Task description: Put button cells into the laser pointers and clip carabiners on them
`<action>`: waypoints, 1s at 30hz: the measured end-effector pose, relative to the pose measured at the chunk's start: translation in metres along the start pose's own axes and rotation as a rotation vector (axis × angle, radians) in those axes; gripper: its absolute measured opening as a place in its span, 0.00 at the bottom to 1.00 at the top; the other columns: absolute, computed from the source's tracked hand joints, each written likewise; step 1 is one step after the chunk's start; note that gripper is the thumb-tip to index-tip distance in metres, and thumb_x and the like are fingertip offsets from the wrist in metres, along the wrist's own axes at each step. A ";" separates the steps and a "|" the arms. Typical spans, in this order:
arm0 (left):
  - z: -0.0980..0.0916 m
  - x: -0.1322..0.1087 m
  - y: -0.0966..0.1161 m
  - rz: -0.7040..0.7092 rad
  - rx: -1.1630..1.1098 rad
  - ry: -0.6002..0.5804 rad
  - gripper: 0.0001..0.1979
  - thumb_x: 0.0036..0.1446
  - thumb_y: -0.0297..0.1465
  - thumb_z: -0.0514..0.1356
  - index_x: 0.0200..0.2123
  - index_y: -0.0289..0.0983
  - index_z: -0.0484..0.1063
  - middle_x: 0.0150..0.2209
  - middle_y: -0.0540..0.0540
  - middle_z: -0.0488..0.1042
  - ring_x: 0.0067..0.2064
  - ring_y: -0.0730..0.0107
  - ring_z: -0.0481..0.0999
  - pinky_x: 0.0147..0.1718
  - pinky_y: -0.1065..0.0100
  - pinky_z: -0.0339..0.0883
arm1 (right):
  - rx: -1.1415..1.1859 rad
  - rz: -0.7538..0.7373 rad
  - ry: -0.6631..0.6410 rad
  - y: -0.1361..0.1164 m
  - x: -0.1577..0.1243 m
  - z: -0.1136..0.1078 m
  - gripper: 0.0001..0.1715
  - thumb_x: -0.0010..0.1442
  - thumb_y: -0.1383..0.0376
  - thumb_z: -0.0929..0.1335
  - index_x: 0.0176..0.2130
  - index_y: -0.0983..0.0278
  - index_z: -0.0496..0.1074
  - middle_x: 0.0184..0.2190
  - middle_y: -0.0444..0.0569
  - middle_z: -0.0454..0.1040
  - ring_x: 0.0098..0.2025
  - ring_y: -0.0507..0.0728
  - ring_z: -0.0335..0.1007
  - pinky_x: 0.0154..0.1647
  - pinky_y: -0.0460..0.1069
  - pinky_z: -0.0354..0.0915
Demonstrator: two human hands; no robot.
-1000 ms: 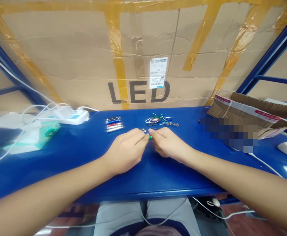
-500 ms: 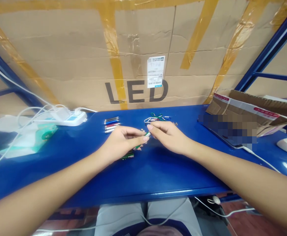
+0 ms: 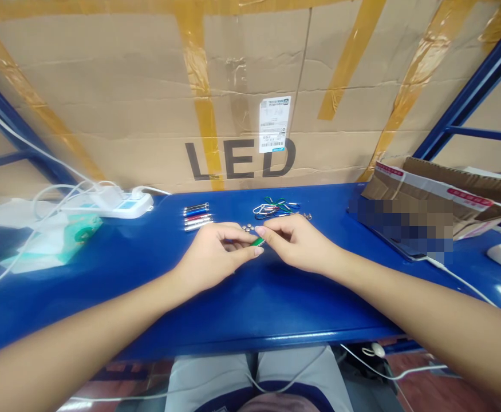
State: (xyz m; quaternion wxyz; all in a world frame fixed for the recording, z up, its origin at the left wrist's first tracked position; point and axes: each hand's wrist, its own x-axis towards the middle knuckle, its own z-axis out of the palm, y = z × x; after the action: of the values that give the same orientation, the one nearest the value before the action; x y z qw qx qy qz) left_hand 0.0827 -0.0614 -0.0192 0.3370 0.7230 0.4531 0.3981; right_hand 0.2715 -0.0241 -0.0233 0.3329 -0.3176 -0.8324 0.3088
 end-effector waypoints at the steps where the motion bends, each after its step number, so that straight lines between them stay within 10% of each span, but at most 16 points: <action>1: 0.000 -0.001 0.000 0.061 0.069 0.019 0.06 0.53 0.31 0.68 0.33 0.34 0.82 0.28 0.48 0.76 0.28 0.74 0.71 0.27 0.71 0.67 | 0.011 0.035 -0.017 0.000 0.000 0.000 0.26 0.66 0.57 0.61 0.20 0.62 0.53 0.20 0.40 0.49 0.23 0.49 0.45 0.24 0.47 0.46; 11: 0.000 -0.003 -0.011 0.608 0.593 0.076 0.09 0.61 0.25 0.60 0.40 0.33 0.82 0.30 0.44 0.77 0.33 0.67 0.75 0.35 0.67 0.70 | 0.339 0.432 -0.097 0.000 0.002 0.007 0.26 0.66 0.56 0.64 0.20 0.62 0.59 0.10 0.36 0.54 0.11 0.46 0.49 0.12 0.44 0.46; 18: -0.031 0.014 -0.011 0.228 0.645 -0.028 0.09 0.58 0.34 0.63 0.38 0.39 0.83 0.33 0.46 0.82 0.34 0.66 0.78 0.34 0.67 0.70 | 0.217 0.349 -0.072 0.012 0.010 0.001 0.32 0.71 0.53 0.54 0.24 0.65 0.68 0.13 0.40 0.58 0.15 0.49 0.55 0.19 0.46 0.56; 24: -0.068 0.028 -0.023 -0.136 1.055 -0.010 0.11 0.54 0.37 0.63 0.37 0.41 0.83 0.36 0.44 0.83 0.38 0.51 0.81 0.34 0.59 0.70 | -0.326 -0.015 -0.034 0.023 0.006 -0.003 0.07 0.62 0.66 0.66 0.40 0.65 0.74 0.34 0.49 0.74 0.37 0.56 0.69 0.41 0.51 0.64; 30: -0.070 0.028 -0.025 -0.261 1.135 -0.091 0.10 0.51 0.33 0.63 0.38 0.43 0.82 0.40 0.43 0.82 0.42 0.46 0.80 0.33 0.58 0.71 | -0.379 -0.036 -0.148 0.032 0.004 0.002 0.16 0.64 0.66 0.66 0.52 0.63 0.72 0.43 0.53 0.73 0.44 0.57 0.70 0.49 0.54 0.66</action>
State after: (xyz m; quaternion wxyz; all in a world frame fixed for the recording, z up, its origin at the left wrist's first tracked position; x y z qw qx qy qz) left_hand 0.0194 -0.0174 -0.0010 -0.0376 0.7450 0.6658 0.0166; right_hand 0.2777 -0.0028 -0.0462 0.2104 -0.3362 -0.9034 0.1629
